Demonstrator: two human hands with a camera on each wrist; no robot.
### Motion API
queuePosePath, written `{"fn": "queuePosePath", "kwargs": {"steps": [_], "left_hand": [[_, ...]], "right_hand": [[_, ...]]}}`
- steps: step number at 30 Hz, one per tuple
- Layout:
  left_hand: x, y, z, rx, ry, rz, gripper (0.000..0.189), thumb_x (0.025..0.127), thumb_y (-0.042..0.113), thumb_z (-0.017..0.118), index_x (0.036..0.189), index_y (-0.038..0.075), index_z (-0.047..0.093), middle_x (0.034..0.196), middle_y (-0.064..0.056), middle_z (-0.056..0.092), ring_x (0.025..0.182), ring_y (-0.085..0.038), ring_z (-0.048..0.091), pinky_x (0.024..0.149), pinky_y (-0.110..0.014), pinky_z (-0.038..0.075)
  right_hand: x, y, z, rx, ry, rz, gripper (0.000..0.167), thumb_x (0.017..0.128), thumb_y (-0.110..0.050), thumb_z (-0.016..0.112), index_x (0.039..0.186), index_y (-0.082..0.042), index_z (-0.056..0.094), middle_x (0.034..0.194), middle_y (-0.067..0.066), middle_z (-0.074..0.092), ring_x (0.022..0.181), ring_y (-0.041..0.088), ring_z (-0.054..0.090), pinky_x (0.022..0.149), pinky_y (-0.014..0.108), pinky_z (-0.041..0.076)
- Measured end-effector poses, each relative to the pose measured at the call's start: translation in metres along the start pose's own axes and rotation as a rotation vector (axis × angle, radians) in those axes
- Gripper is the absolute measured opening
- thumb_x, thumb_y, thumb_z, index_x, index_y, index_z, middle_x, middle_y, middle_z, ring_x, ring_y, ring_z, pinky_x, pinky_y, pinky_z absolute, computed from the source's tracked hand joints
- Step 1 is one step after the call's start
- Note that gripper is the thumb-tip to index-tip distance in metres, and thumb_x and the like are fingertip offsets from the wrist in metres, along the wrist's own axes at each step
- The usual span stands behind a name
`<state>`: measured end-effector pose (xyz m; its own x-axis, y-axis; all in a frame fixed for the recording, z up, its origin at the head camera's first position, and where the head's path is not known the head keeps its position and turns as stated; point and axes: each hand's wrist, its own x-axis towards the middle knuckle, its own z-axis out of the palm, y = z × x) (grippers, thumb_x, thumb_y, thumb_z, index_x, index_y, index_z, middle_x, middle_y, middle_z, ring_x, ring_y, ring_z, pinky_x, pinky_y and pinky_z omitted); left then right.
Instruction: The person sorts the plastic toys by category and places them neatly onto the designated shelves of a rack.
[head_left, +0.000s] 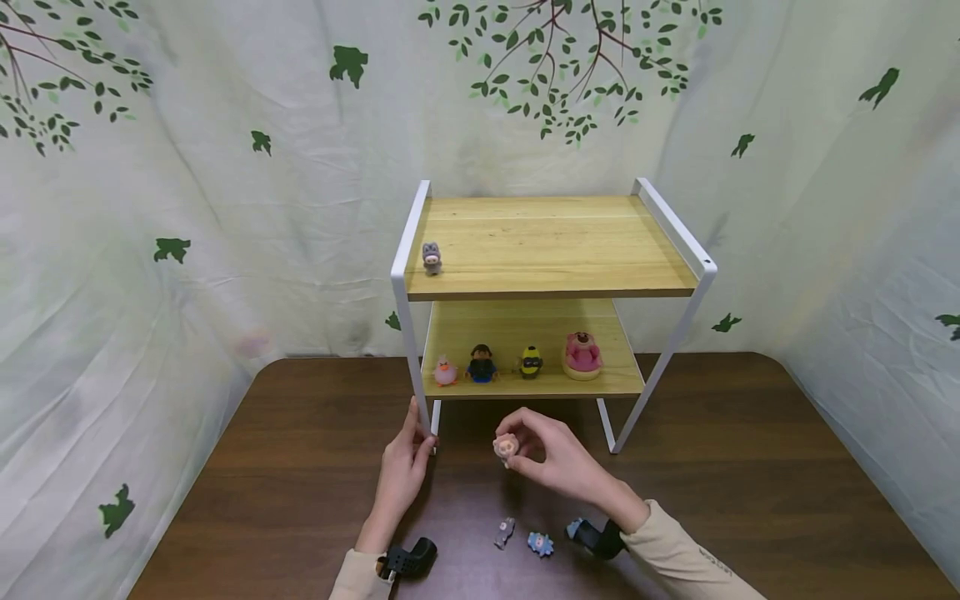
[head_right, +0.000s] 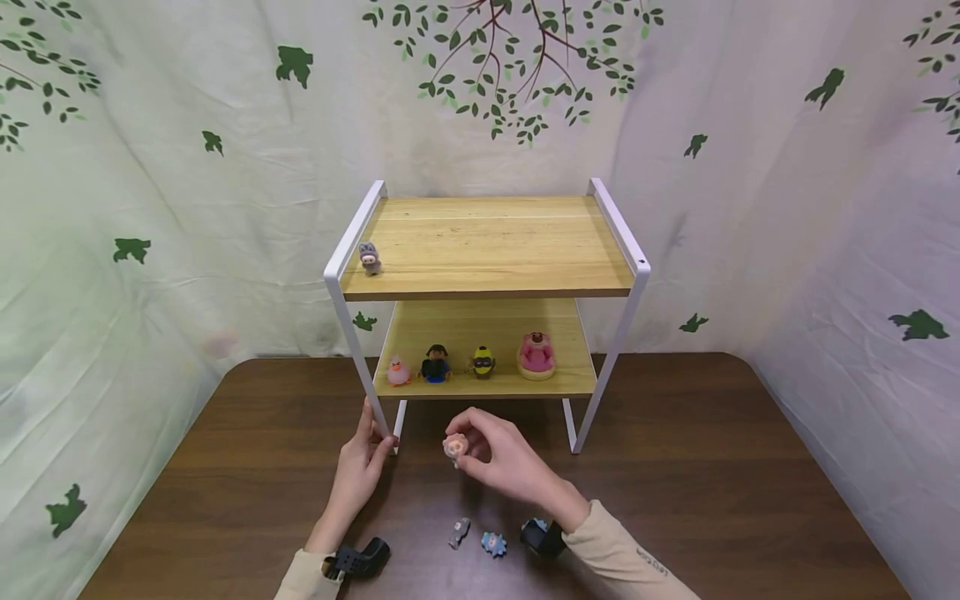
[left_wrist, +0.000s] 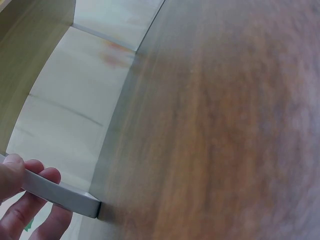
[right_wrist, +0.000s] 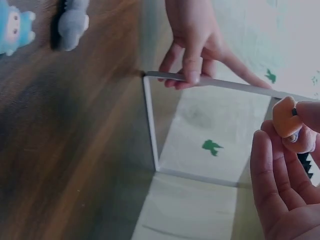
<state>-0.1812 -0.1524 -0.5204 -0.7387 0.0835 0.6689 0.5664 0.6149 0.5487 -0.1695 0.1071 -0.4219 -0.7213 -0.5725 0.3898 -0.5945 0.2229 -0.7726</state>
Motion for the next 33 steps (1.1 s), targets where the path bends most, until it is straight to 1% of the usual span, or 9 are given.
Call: {"fn": "queuePosePath", "kwargs": {"steps": [4,8,14,16,19,23,29,33], "left_hand": [[0.0,0.0,0.0,-0.007,0.0,0.002,0.096,0.082,-0.011,0.066,0.155,0.022,0.013,0.081,-0.008,0.056,0.07,-0.021,0.064,0.061,-0.034,0.054],[-0.001,0.0,0.0,-0.008,-0.002,0.001,0.096,0.083,-0.011,0.066,0.155,0.024,0.012,0.081,-0.008,0.057,0.07,-0.021,0.064,0.06,-0.035,0.054],[-0.001,0.0,0.0,-0.01,-0.005,-0.019,0.094,0.082,-0.011,0.067,0.154,0.021,0.015,0.081,-0.008,0.057,0.07,-0.021,0.064,0.061,-0.035,0.054],[-0.001,0.0,0.0,-0.011,-0.008,-0.029,0.093,0.083,-0.01,0.067,0.154,0.02,0.015,0.081,-0.008,0.057,0.071,-0.02,0.064,0.062,-0.034,0.054],[-0.001,0.0,-0.001,-0.018,-0.013,-0.039,0.089,0.084,-0.009,0.066,0.153,0.016,0.017,0.081,-0.007,0.057,0.071,-0.019,0.063,0.062,-0.035,0.054],[-0.001,0.001,-0.001,-0.019,-0.012,-0.036,0.087,0.084,-0.008,0.066,0.153,0.013,0.018,0.081,-0.006,0.057,0.071,-0.018,0.062,0.062,-0.034,0.054],[-0.001,0.001,0.0,-0.005,0.001,-0.011,0.092,0.083,-0.009,0.067,0.154,0.018,0.015,0.08,-0.006,0.057,0.07,-0.018,0.062,0.062,-0.033,0.053],[-0.001,0.0,0.0,0.007,0.002,-0.015,0.095,0.083,-0.009,0.067,0.155,0.021,0.013,0.08,-0.006,0.057,0.07,-0.017,0.061,0.062,-0.033,0.053]], "right_hand": [[0.001,-0.004,-0.003,0.003,0.005,-0.022,0.034,0.081,0.004,0.07,0.108,-0.013,0.058,0.097,-0.003,0.062,0.081,0.011,0.06,0.067,0.027,0.052],[0.002,-0.01,-0.007,-0.002,0.021,-0.034,0.034,0.081,0.005,0.07,0.109,-0.011,0.059,0.097,-0.001,0.062,0.081,0.012,0.06,0.069,0.028,0.052],[0.006,-0.019,-0.013,0.023,0.052,-0.056,0.034,0.078,0.012,0.07,0.108,0.0,0.058,0.096,0.01,0.063,0.08,0.024,0.061,0.068,0.03,0.053],[0.007,-0.022,-0.014,0.035,0.058,-0.068,0.034,0.078,0.013,0.069,0.108,0.002,0.058,0.096,0.012,0.063,0.079,0.027,0.061,0.068,0.031,0.053],[0.007,-0.024,-0.016,0.038,0.061,-0.074,0.034,0.079,0.011,0.07,0.109,0.0,0.058,0.098,0.01,0.063,0.08,0.023,0.061,0.069,0.03,0.053],[0.007,-0.025,-0.019,0.041,0.062,-0.08,0.033,0.082,0.005,0.07,0.111,-0.005,0.058,0.101,0.005,0.062,0.082,0.016,0.061,0.071,0.029,0.053],[0.01,-0.03,-0.023,0.05,0.07,-0.1,0.032,0.084,0.001,0.07,0.113,-0.007,0.059,0.102,0.003,0.062,0.083,0.016,0.061,0.071,0.03,0.053],[0.011,-0.035,-0.026,0.045,0.072,-0.098,0.032,0.084,0.001,0.07,0.113,-0.006,0.059,0.102,0.003,0.062,0.084,0.015,0.061,0.071,0.03,0.053]]}}
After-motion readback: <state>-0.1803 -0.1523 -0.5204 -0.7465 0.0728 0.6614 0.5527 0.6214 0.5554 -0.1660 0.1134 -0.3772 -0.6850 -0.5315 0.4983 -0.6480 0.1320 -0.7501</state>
